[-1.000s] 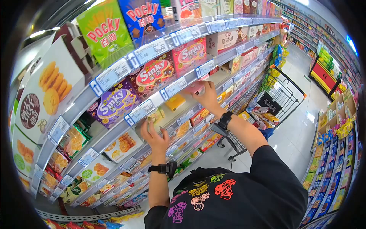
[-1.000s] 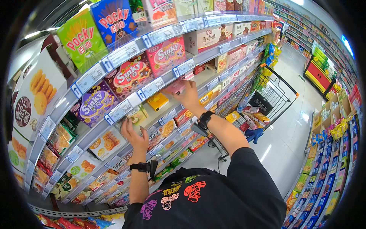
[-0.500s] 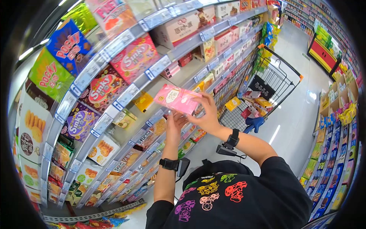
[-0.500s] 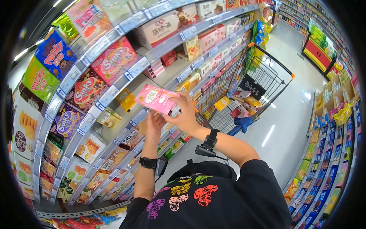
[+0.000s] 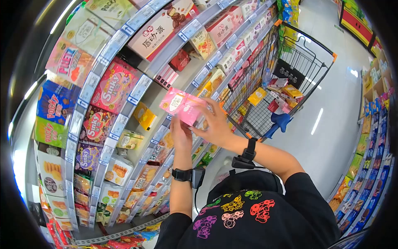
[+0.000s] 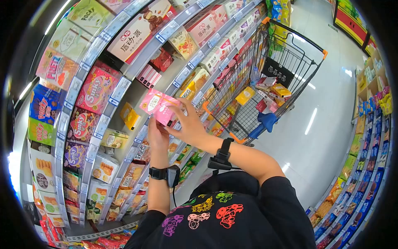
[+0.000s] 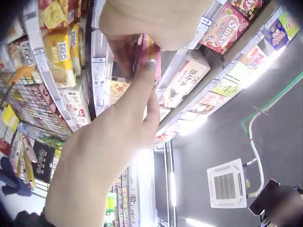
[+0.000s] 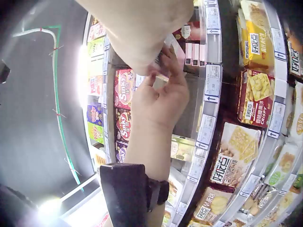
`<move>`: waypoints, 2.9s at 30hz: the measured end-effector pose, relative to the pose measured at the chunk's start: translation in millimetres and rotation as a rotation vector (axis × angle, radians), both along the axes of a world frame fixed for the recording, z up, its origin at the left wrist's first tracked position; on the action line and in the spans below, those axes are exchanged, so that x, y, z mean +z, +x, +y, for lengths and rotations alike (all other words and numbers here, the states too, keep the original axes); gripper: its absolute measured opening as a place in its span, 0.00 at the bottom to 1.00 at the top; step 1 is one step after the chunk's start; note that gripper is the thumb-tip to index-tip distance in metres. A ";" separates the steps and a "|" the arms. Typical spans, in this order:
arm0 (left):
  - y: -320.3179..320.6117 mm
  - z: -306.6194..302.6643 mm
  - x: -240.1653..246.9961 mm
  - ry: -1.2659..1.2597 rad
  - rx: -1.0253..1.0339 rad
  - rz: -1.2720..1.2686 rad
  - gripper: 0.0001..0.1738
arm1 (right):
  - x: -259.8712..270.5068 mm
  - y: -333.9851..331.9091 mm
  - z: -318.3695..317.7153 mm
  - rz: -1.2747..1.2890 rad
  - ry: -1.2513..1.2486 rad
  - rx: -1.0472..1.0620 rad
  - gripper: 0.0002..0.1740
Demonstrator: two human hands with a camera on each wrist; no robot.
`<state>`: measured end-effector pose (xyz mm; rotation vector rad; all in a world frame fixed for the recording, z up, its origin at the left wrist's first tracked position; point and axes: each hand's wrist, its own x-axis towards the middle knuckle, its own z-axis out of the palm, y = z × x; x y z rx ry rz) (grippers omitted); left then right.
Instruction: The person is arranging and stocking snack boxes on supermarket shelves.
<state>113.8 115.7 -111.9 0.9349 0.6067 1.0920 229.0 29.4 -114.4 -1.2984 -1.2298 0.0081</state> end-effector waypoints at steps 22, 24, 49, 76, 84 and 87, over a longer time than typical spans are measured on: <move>34.4 157.9 20.8 0.173 0.188 0.101 0.25 | 15.4 18.5 205.3 0.044 0.152 -0.096 0.37; 36.9 163.7 19.5 0.209 0.255 0.121 0.24 | 15.9 17.4 218.5 0.066 0.116 -0.107 0.38; 25.0 238.8 -55.2 0.523 0.338 0.743 0.34 | 1.3 17.1 273.8 0.009 0.091 -0.069 0.29; -53.7 172.7 20.5 0.536 0.371 1.326 0.45 | -13.6 -27.9 212.9 -0.488 0.012 0.139 0.12; -105.5 200.9 -20.8 0.673 0.316 1.636 0.45 | -38.3 -52.8 217.4 -0.694 -0.142 0.280 0.16; -105.4 190.3 -14.7 0.533 0.239 1.712 0.43 | -40.4 -55.3 220.0 -0.710 -0.161 0.281 0.17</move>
